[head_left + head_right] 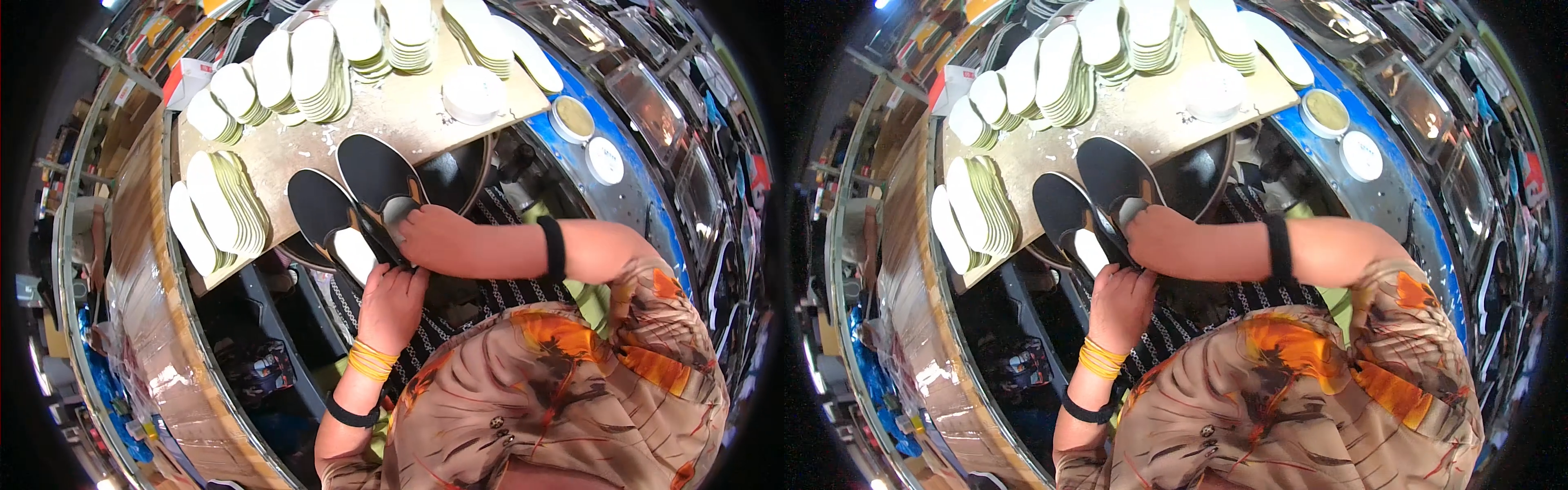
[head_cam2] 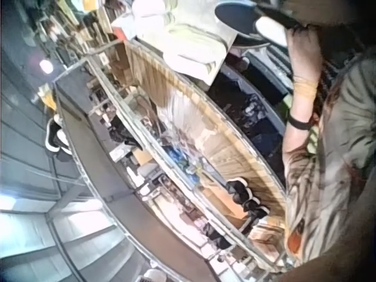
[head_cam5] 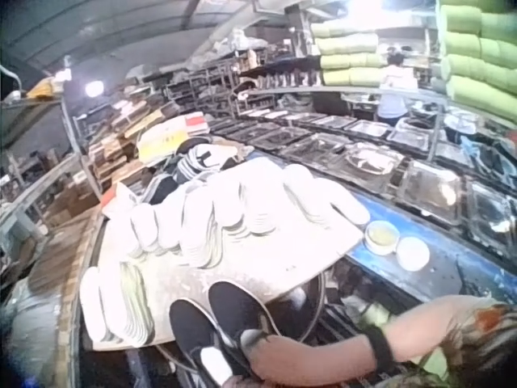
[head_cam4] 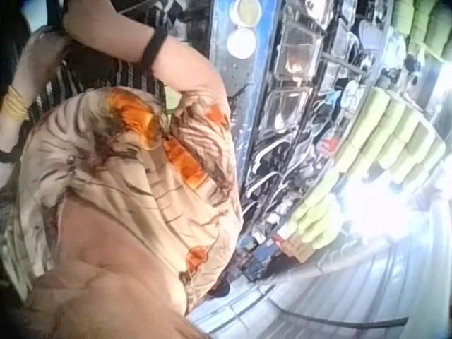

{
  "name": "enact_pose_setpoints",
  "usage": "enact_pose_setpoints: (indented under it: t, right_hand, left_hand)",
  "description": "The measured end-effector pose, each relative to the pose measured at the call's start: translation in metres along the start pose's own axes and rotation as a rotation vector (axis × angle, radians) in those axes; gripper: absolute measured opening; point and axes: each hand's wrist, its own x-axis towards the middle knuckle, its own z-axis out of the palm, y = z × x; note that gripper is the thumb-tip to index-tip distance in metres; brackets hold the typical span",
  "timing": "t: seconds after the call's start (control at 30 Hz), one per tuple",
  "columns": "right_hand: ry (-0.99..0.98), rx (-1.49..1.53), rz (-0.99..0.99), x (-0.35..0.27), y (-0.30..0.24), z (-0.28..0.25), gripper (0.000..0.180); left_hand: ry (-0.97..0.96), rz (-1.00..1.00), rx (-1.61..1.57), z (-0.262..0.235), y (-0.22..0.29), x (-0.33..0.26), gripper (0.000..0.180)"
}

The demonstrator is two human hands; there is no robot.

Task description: Trimming excess lining or material and inserting foam insoles into shoes on a production line.

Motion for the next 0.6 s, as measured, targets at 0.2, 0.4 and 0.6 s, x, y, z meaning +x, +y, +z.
enact_pose_setpoints:
  t: [0.2,0.4,0.6]
  right_hand:
    - [-0.694,0.347,-0.039,0.026,0.016,-0.028,0.019]
    - [-0.707,0.118,-0.061,0.031,-0.013,-0.021,0.026]
    - [-0.656,0.341,0.052,0.028,0.022,-0.015,0.055]
  left_hand:
    - [0.132,-0.163,-0.213,-0.023,0.001,-0.004,0.015]
    - [0.118,-0.519,-0.258,-0.038,-0.021,0.000,0.019]
    - [-0.013,-0.605,-0.253,-0.033,-0.032,0.006,0.027]
